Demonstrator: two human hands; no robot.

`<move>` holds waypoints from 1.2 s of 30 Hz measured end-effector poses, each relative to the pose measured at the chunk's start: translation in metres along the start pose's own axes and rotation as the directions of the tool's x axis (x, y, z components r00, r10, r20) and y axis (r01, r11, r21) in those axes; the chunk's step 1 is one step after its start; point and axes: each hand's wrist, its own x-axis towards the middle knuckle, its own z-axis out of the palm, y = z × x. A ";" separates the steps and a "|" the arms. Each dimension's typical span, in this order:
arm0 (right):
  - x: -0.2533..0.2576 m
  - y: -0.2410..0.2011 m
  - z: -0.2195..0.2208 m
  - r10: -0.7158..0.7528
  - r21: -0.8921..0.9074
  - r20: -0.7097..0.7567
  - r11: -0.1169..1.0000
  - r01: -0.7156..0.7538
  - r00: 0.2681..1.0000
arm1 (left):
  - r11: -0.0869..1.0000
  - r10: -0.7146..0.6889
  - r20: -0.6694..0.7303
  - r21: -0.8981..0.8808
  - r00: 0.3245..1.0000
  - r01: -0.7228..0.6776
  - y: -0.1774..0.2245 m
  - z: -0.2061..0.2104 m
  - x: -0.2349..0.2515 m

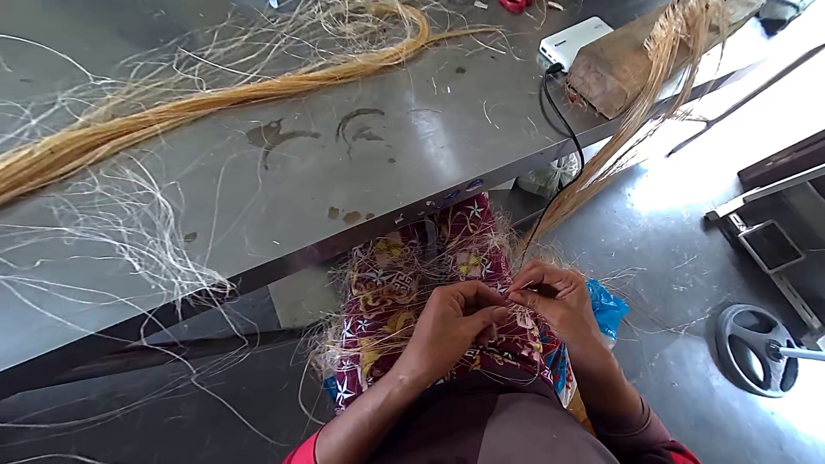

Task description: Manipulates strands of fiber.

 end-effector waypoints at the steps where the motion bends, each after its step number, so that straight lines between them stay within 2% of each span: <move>1: 0.000 0.000 -0.001 -0.003 -0.010 0.003 1.000 0.003 1.000 | 1.000 0.005 -0.029 0.013 1.000 -0.005 -0.001 0.000 0.000; 6: 0.001 0.000 -0.005 -0.023 -0.073 0.001 0.997 0.023 1.000 | 0.997 0.040 -0.043 0.062 0.998 -0.037 -0.004 -0.011 -0.004; 10: 0.001 0.002 -0.002 -0.035 -0.092 -0.012 0.995 0.033 0.999 | 0.997 0.033 0.017 -0.067 0.999 -0.032 -0.007 -0.021 -0.008; 13: 0.001 0.005 0.004 -0.012 -0.031 -0.020 0.999 0.011 1.000 | 0.978 0.121 0.112 -0.185 0.986 -0.099 -0.018 -0.030 -0.010; 15: -0.001 0.007 0.012 0.062 0.100 -0.040 0.993 -0.057 0.997 | 0.972 0.208 0.137 -0.136 0.968 -0.190 -0.024 -0.034 -0.011; 19: -0.006 0.010 0.029 0.286 0.360 -0.005 0.895 -0.265 0.958 | 0.953 0.302 0.053 0.011 0.952 -0.303 -0.028 -0.030 -0.011; 22: -0.008 0.008 0.038 0.407 0.458 0.045 0.803 -0.381 0.912 | 0.955 0.293 -0.065 0.064 0.954 -0.289 -0.026 -0.022 -0.011; 28: -0.007 0.009 0.042 0.432 0.420 0.067 0.805 -0.418 0.899 | 0.930 0.367 -0.203 0.105 0.908 -0.352 -0.028 -0.017 -0.010; 36: -0.008 0.008 0.043 0.459 0.411 0.081 0.793 -0.449 0.885 | 0.908 0.410 -0.246 0.197 0.878 -0.369 -0.032 -0.015 -0.009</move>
